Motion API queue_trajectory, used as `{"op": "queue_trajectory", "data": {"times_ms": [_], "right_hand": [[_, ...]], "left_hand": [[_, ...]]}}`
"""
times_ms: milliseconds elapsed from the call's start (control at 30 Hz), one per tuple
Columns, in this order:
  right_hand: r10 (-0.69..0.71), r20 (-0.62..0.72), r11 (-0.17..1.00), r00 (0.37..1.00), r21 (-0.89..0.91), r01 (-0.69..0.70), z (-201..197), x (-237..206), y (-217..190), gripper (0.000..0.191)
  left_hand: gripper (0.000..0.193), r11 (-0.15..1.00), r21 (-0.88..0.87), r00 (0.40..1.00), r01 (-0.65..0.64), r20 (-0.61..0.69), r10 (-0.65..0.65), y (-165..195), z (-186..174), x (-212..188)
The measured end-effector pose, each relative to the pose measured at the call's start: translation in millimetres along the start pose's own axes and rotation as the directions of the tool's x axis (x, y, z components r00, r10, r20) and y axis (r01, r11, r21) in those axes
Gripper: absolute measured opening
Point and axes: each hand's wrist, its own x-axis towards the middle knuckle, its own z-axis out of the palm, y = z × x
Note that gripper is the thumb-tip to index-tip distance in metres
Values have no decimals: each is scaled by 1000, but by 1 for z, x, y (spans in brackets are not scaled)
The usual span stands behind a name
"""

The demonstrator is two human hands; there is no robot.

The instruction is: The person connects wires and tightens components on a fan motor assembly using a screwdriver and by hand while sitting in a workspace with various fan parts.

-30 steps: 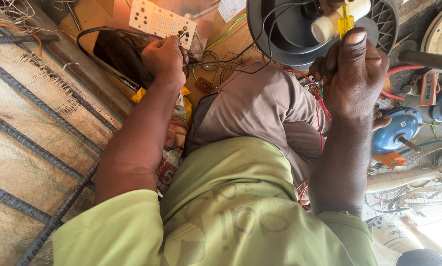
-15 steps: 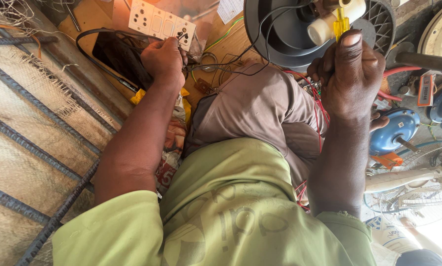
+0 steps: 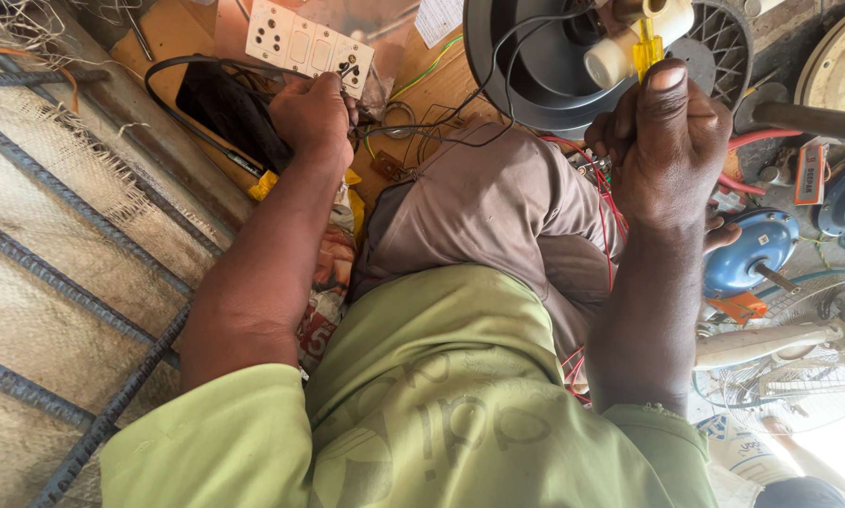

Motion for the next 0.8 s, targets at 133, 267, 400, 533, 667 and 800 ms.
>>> {"op": "queue_trajectory", "data": {"times_ms": [133, 267, 400, 533, 667, 800], "right_hand": [[1, 11, 1000, 1000, 21, -1, 0, 0, 1, 57], [4, 4, 1000, 1000, 29, -4, -1, 0, 2, 57], [-2, 9, 1000, 1000, 16, 2, -1, 0, 1, 57], [4, -4, 1000, 1000, 6, -4, -1, 1, 0, 57], [1, 1, 1000, 1000, 18, -1, -1, 2, 0, 56], [2, 3, 1000, 1000, 23, -2, -1, 3, 0, 56]], "left_hand": [[13, 1000, -30, 1000, 4, 15, -3, 0, 0, 0], [12, 997, -68, 999, -20, 46, 23, 0, 0, -1], [12, 999, -49, 999, -25, 34, 26, 0, 0, -2], [13, 998, -52, 999, -19, 34, 21, 1, 1, -2], [14, 999, -33, 1000, -5, 16, 5, 1, 2, -2], [12, 999, -46, 1000, -18, 23, 20, 1, 2, -2]]}}
